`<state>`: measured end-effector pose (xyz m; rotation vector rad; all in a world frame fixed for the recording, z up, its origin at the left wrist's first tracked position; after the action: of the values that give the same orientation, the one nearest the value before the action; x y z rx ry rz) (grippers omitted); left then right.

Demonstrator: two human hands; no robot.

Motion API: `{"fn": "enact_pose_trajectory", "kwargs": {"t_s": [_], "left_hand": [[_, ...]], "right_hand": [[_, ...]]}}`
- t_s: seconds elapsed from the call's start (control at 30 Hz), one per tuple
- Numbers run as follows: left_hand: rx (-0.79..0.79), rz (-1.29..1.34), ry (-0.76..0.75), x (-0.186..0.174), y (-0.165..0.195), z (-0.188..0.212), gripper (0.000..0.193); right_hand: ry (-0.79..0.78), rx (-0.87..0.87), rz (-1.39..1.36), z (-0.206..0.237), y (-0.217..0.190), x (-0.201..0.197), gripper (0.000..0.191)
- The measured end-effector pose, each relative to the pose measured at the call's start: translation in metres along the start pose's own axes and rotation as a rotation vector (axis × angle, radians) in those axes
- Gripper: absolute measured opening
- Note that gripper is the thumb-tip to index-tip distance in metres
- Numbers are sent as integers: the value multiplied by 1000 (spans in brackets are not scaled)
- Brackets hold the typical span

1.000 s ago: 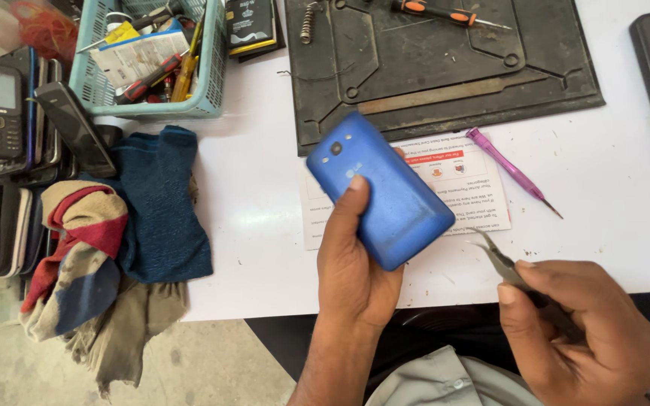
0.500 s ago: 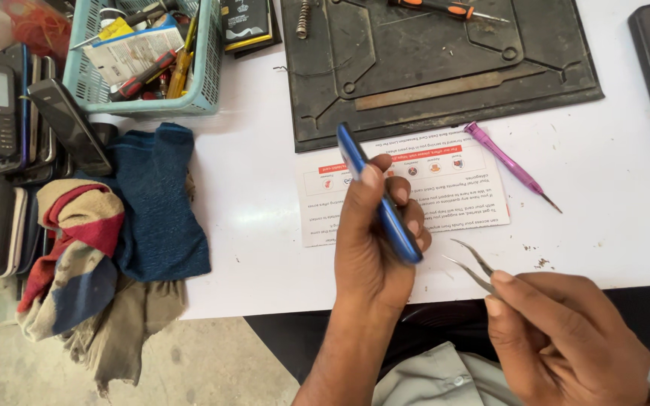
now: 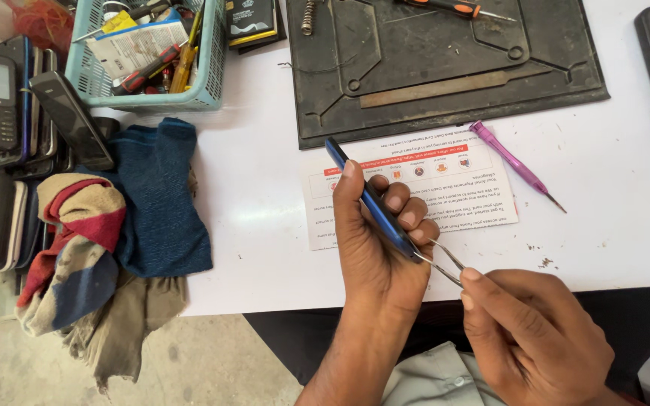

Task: The person removes the back cover and battery from a black Nokia phone, then uses a screwdriver to unscrew internal components. They then reassemble a blue LG phone by snapping its back cover on and using tweezers to adjust internal parts.

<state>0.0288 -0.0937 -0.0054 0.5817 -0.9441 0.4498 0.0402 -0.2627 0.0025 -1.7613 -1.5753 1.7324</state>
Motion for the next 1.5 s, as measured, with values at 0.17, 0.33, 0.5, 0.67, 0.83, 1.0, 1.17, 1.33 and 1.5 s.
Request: {"fn": "enact_pose_trajectory", "kwargs": {"t_s": [0.17,0.33,0.5,0.67,0.83,1.0,1.17,1.33,1.5], "left_hand": [[-39,22,2,2,-3,2,39],[-51,16,-9,0,-4,4,38],[41,-46,-75,-5,-8,4,33],[209,-146,-217,-10,-8,5,33],[344,-188,-363,-14,-1,3,48],[380,-236,-424,-14,2,4,54],[418,-271,-446,-13,4,4,60],[447,-292,-453,-13,6,4,63],[456,-302,-451,-13,8,4,64]], "right_hand": [[-1,8,-24,1,0,1,31],[-9,6,-35,0,-1,-1,30],[10,-4,-24,-4,-8,-4,29],[4,84,69,-1,-13,-7,26],[-38,119,160,12,-8,-13,25],[-113,62,204,17,9,-21,32],[-138,100,212,23,14,-21,34],[-141,75,205,22,17,-20,35],[-128,96,238,19,11,-19,34]]}}
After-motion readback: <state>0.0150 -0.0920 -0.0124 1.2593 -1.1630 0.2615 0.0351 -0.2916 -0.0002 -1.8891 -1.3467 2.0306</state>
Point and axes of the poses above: each hand's wrist, its own z-axis away from the middle knuckle, its own x-axis out of the palm, y = z × x, the point moved 2 cm from there along -z, towards the middle knuckle, and after that the axes turned 13 degrees about x, right-handed, at the moved point
